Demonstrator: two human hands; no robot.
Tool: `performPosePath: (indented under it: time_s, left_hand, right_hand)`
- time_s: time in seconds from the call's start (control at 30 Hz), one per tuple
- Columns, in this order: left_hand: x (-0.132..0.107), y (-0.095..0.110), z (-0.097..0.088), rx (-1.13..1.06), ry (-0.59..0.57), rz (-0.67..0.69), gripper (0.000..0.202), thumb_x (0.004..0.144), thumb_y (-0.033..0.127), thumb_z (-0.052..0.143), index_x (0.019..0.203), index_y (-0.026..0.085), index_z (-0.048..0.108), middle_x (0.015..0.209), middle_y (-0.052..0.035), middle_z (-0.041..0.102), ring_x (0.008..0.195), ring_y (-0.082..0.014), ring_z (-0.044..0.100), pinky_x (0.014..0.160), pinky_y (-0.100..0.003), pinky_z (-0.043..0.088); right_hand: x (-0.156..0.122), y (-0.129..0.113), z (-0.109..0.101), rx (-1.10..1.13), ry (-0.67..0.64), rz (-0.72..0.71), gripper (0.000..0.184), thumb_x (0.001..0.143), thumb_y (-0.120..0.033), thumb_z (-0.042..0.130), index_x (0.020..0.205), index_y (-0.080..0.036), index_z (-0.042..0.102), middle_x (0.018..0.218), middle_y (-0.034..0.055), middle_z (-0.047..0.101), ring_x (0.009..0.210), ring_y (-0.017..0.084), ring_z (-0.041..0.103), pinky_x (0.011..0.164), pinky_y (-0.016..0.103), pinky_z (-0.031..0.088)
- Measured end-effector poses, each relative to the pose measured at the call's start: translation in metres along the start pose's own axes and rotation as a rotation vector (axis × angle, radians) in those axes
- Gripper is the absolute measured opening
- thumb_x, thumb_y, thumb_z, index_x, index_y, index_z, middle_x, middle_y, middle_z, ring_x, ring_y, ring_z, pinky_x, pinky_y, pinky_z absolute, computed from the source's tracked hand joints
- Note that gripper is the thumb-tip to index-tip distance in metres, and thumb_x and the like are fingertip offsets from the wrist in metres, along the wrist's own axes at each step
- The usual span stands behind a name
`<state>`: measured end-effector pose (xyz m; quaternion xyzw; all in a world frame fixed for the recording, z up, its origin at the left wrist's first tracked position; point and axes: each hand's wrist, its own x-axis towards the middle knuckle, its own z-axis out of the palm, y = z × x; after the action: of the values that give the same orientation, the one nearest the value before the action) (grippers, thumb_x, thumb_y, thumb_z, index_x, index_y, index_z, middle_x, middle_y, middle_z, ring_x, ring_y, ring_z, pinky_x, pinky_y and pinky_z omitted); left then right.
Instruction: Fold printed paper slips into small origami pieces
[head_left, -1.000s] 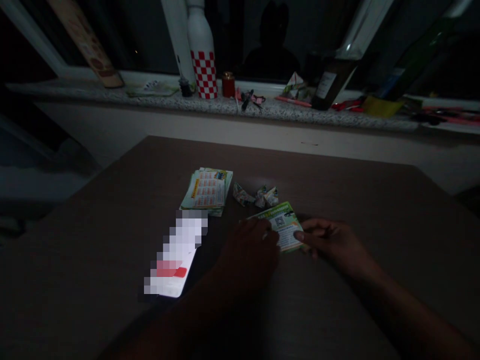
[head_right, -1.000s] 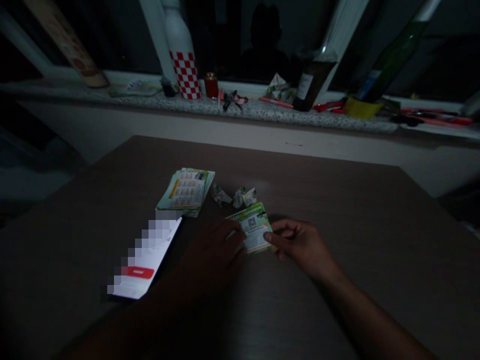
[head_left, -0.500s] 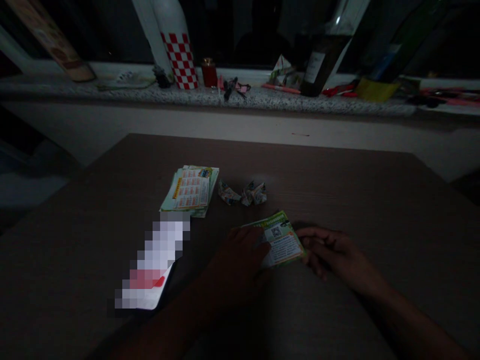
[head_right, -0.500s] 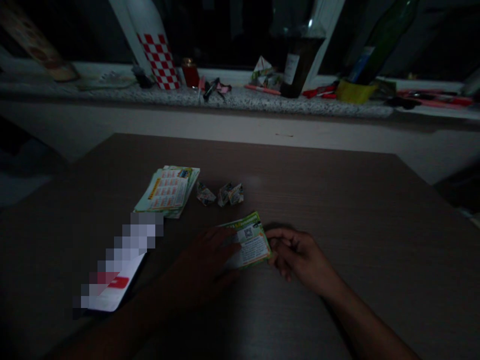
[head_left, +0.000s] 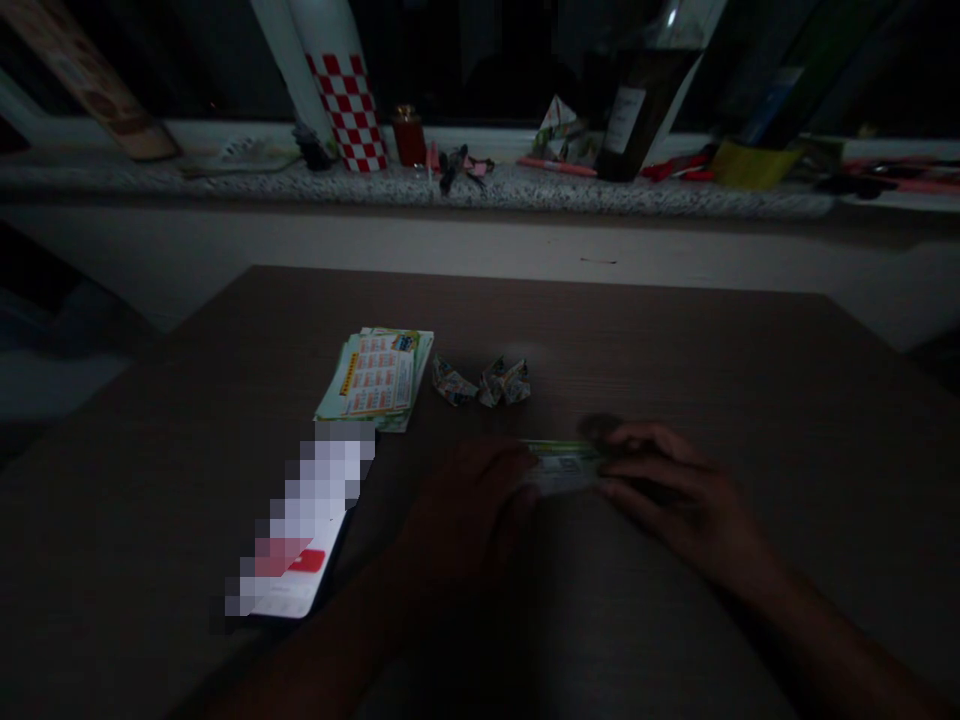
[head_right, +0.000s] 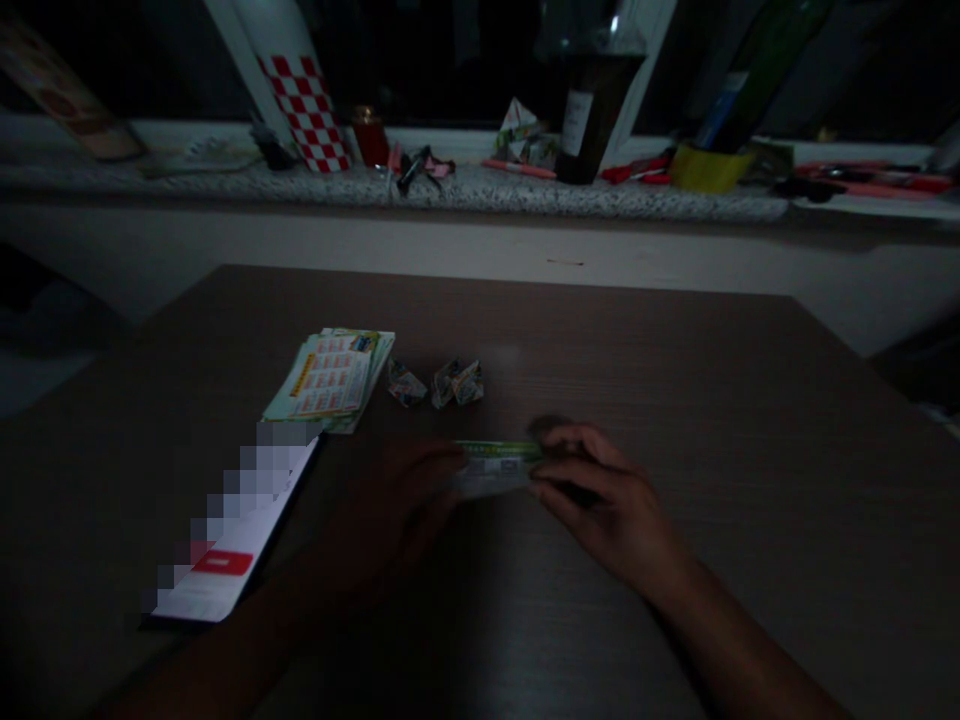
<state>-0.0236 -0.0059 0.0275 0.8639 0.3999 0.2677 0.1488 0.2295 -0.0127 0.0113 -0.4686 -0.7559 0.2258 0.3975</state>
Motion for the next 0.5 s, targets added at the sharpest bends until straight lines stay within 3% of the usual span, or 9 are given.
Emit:
performPosePath:
  time_s: [0.1,0.2,0.27,0.37,0.5]
  left_hand:
    - [-0.001,0.001,-0.012,-0.024,0.202,-0.068,0.03,0.094,0.02,0.041,0.121,0.015,0.052,0.119,-0.0096,0.061,0.112,-0.0192,0.056,0.098,-0.035,0.045]
    - [0.0,0.001,-0.015,-0.007,0.268,-0.113,0.032,0.092,0.021,0.046,0.123,0.014,0.051,0.119,-0.0098,0.062,0.112,-0.0193,0.056,0.097,-0.034,0.046]
    - [0.002,0.0,-0.01,-0.001,0.211,-0.092,0.033,0.09,0.02,0.049,0.123,0.014,0.051,0.122,-0.0107,0.059,0.115,-0.02,0.054,0.098,-0.035,0.045]
    - [0.003,-0.001,0.003,0.003,0.025,-0.02,0.031,0.088,0.021,0.053,0.119,0.016,0.055,0.126,-0.0103,0.056,0.117,-0.021,0.05,0.099,-0.037,0.043]
    - [0.002,-0.001,0.013,0.037,-0.204,0.055,0.025,0.086,0.021,0.055,0.111,0.021,0.061,0.131,-0.0091,0.053,0.123,-0.0245,0.045,0.103,-0.043,0.037]
  right_hand:
    - [-0.001,-0.007,-0.006,0.108,0.193,0.299,0.009,0.081,-0.032,0.068,0.081,-0.024,0.071,0.086,0.0049,0.071,0.079,0.022,0.068,0.073,0.034,0.057]
    - [0.0,-0.011,-0.01,0.314,0.199,0.58,0.02,0.077,-0.041,0.071,0.077,-0.02,0.071,0.075,0.005,0.074,0.064,0.021,0.07,0.059,0.031,0.058]
    - [0.002,-0.011,-0.009,0.396,0.12,0.671,0.025,0.075,-0.042,0.073,0.082,-0.018,0.072,0.077,0.0062,0.076,0.064,0.022,0.071,0.057,0.031,0.058]
    - [0.005,-0.007,-0.005,0.37,0.029,0.714,0.031,0.074,-0.044,0.073,0.088,-0.017,0.073,0.073,0.0055,0.075,0.063,0.021,0.071,0.055,0.029,0.057]
    - [0.004,-0.003,-0.002,0.291,0.07,0.72,0.036,0.073,-0.046,0.073,0.093,-0.016,0.071,0.065,0.0029,0.072,0.057,0.019,0.068,0.05,0.026,0.054]
